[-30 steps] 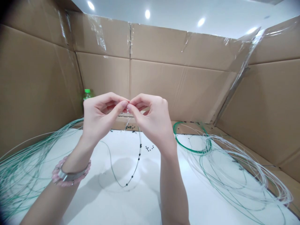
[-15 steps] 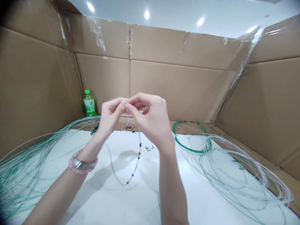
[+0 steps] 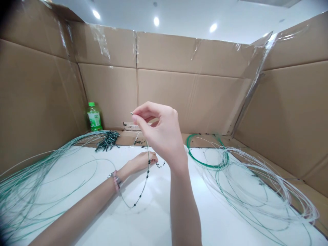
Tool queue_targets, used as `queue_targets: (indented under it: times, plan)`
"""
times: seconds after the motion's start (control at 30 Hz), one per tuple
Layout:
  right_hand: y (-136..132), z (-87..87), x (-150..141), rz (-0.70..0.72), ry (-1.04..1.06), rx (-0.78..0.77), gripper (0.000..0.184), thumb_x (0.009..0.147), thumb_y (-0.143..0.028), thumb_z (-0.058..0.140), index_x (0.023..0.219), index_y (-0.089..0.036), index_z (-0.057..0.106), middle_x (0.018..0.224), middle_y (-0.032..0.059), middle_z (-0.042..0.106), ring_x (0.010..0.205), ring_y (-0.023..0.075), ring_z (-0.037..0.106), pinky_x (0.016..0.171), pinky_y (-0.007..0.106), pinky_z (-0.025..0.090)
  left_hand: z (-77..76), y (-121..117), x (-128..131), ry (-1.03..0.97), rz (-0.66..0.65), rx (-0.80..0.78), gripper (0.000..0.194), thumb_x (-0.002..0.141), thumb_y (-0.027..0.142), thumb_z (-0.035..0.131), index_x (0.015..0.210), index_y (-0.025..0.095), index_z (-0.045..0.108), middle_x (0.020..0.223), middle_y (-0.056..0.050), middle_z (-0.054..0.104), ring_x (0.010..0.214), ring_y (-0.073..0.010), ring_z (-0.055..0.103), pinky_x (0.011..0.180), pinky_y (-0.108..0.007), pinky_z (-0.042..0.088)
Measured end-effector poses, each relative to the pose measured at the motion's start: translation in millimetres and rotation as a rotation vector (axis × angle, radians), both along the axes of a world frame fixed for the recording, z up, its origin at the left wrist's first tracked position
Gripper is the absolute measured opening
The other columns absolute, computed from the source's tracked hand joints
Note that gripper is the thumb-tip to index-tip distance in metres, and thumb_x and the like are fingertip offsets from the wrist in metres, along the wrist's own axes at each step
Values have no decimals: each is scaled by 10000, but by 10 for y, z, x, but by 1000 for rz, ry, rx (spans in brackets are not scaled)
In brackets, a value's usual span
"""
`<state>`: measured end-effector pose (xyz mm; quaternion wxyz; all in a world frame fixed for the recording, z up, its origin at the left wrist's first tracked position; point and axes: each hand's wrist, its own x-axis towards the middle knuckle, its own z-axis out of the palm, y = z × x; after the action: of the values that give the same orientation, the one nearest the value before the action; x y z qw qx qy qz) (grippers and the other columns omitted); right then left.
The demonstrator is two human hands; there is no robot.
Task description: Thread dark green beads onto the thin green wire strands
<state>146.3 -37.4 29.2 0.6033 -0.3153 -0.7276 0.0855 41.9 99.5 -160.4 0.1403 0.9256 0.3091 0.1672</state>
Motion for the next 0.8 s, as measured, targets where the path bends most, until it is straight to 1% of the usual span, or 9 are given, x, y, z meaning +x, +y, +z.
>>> queue_targets:
  times: [0.17,0.3,0.37,0.43,0.53,0.67,0.7,0.77,0.8]
  plan:
    - [-13,12,6,11,3,-25,71,774,-152,606,725,-168,655,655,-28,655,656,95,637,540,180,497,-73,57,51,35,-4,3,188,796,134,498,855,141,676,932,-82,682,863,-172,622,818,-278,453]
    - [-8,17,4,24,-3,-14,79,781,-159,605,723,-164,658,659,-29,653,665,88,626,542,169,488,-109,19,63,-5,11,11,138,777,123,519,768,119,656,816,-70,678,759,-152,612,761,-295,464]
    - [-5,16,-3,30,-8,1,90,790,-156,598,728,-163,662,662,-28,650,666,83,620,543,164,482,-95,-5,68,-53,24,9,126,746,104,527,706,118,646,742,-62,670,694,-149,602,709,-285,462]
    - [-1,13,-13,15,0,17,95,794,-159,596,726,-164,662,656,-28,643,659,81,615,529,158,474,-7,-13,66,-130,42,8,123,719,97,536,656,123,638,696,-61,665,664,-156,598,675,-271,457]
    - [6,7,-24,-30,31,46,96,791,-176,605,706,-167,647,655,-26,620,641,77,588,493,154,462,336,-19,8,-319,79,25,99,736,143,561,683,122,643,733,-70,676,726,-178,617,695,-275,473]
    - [-2,6,-52,-46,79,64,93,789,-179,603,698,-179,614,674,-17,584,643,87,551,461,164,472,1043,-171,-216,-656,126,61,204,842,273,529,885,115,651,896,-84,696,822,-150,638,758,-258,506]
    - [-13,7,-67,-53,87,70,91,789,-171,601,700,-185,608,679,-16,584,652,91,555,458,165,476,1207,-246,-284,-775,131,74,209,837,307,555,876,126,651,871,-65,697,790,-126,640,733,-232,513]
    - [-50,5,-110,-71,88,102,95,791,-155,597,705,-195,603,692,-14,596,673,95,574,470,166,492,1465,-423,-403,-1209,-18,-5,141,725,284,711,779,158,677,729,2,686,672,-78,632,663,-174,519]
    - [-73,1,-137,-77,82,123,96,792,-149,596,710,-198,602,709,-13,611,690,97,588,485,167,503,1553,-513,-445,-1314,-113,-73,117,695,267,743,750,179,690,687,28,676,636,-56,628,643,-147,520]
